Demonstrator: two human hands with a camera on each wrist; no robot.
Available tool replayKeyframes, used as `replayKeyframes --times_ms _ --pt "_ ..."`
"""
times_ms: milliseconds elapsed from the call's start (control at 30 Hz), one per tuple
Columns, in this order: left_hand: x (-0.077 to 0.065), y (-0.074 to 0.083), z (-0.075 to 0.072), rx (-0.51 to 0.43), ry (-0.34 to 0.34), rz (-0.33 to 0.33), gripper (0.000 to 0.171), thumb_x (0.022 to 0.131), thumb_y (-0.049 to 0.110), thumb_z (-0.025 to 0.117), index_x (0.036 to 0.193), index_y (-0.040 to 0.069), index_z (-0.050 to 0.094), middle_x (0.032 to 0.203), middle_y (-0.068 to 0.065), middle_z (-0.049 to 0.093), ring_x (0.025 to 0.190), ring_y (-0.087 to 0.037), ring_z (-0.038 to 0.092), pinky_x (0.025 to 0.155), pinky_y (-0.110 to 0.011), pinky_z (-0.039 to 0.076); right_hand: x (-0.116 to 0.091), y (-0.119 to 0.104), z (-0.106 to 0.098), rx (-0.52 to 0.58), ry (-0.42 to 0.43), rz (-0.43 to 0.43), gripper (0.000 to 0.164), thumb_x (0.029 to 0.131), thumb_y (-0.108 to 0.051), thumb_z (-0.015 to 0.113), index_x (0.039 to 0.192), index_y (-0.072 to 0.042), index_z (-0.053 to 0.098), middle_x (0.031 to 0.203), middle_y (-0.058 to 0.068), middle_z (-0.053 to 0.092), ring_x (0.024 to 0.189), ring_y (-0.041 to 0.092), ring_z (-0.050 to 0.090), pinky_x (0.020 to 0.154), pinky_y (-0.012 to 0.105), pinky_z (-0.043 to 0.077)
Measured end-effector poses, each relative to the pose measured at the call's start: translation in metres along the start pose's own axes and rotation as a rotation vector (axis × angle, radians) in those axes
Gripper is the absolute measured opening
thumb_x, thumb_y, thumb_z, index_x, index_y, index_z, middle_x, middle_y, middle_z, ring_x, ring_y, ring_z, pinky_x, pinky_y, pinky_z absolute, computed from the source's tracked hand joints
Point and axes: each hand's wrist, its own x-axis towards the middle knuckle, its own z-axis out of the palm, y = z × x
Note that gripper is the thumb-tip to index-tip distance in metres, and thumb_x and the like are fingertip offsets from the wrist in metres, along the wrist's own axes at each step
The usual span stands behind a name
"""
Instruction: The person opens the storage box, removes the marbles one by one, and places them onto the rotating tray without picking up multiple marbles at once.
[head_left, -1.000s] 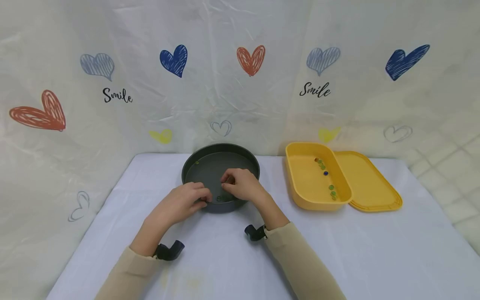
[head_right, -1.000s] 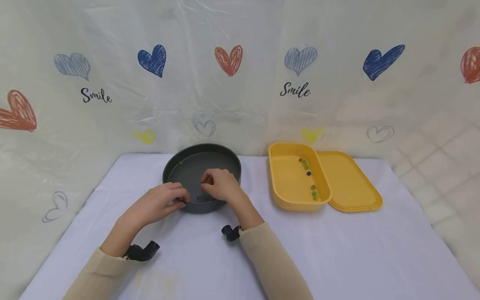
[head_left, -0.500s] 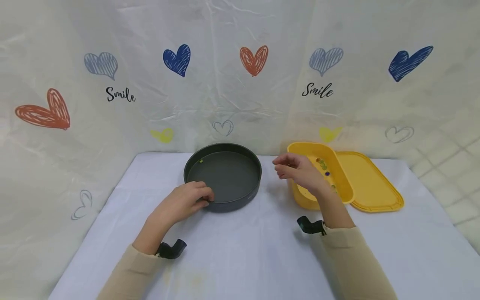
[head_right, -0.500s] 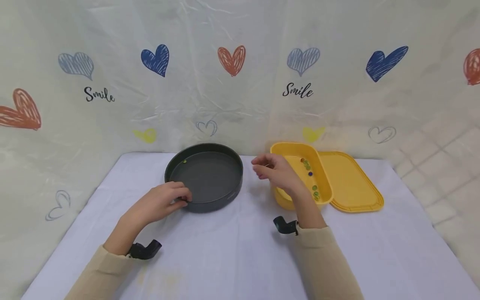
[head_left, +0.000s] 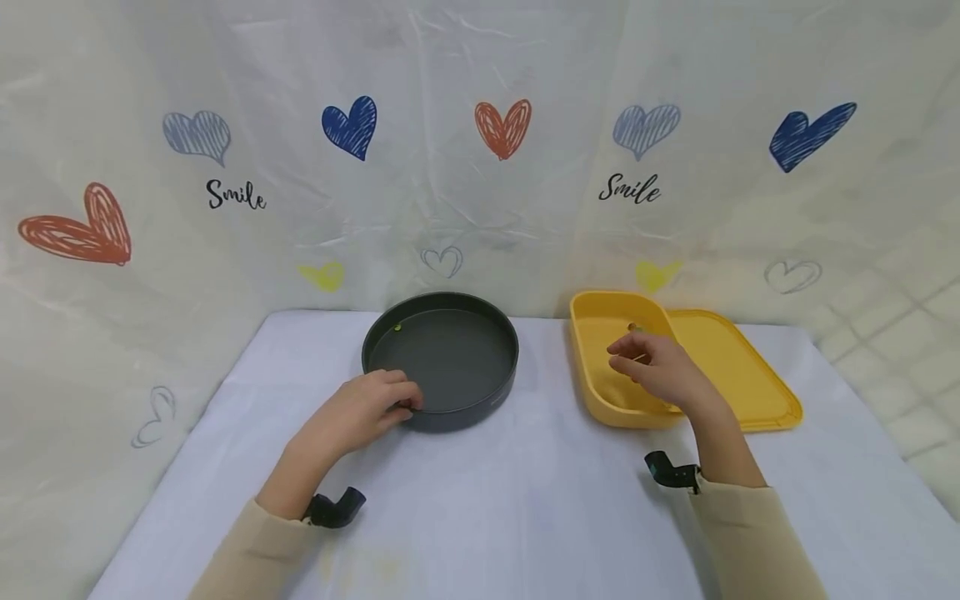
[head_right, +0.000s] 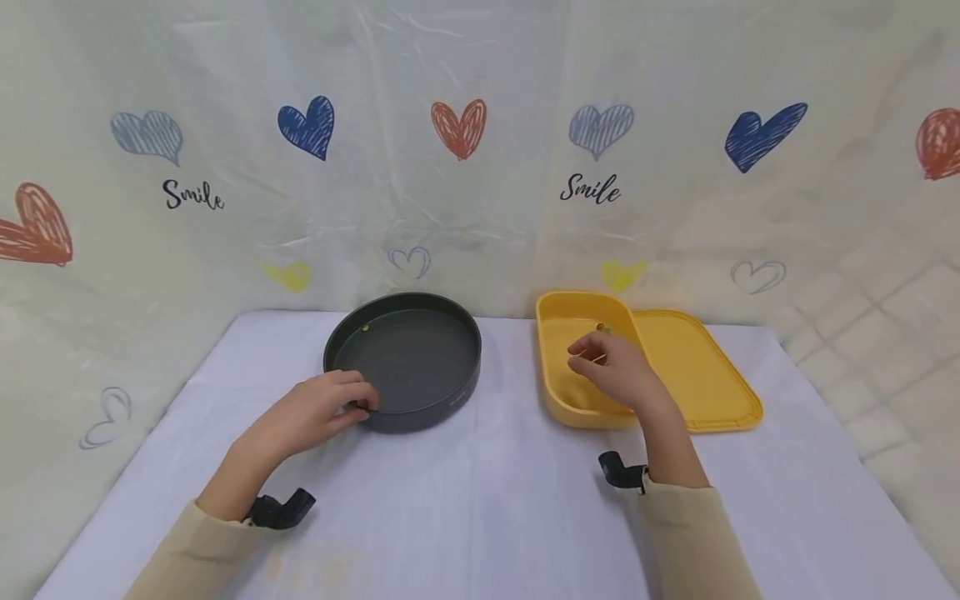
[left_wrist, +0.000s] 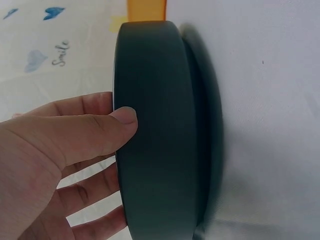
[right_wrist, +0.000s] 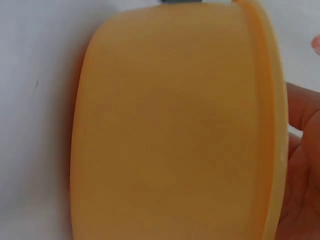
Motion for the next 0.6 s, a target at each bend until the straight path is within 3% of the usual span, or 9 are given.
replayKeyframes --times_ms 200,600 --pt "0.001 0.000 -0.001 0.003 -0.015 -0.002 0.017 0.086 0.012 0.079 0.097 0.023 0.071 0.092 0.013 0.062 0.087 -0.007 0.061 0.077 -0.029 0.053 0.001 0.006 0.001 -0.253 0.015 0.040 0.033 0.097 -0.031 0.063 0.120 -0.007 0.065 0.116 0.018 0.066 0.106 0.036 0.060 0.091 0.054 0.048" --pt "0.001 0.000 -0.003 0.003 -0.033 -0.032 0.019 0.085 0.011 0.079 0.096 0.024 0.071 0.092 0.014 0.061 0.087 -0.006 0.061 0.077 -0.029 0.053 0.009 0.014 0.006 -0.386 0.006 0.072 0.037 0.097 -0.031 0.063 0.121 -0.003 0.065 0.125 0.029 0.060 0.113 0.046 0.054 0.096 0.063 0.042"
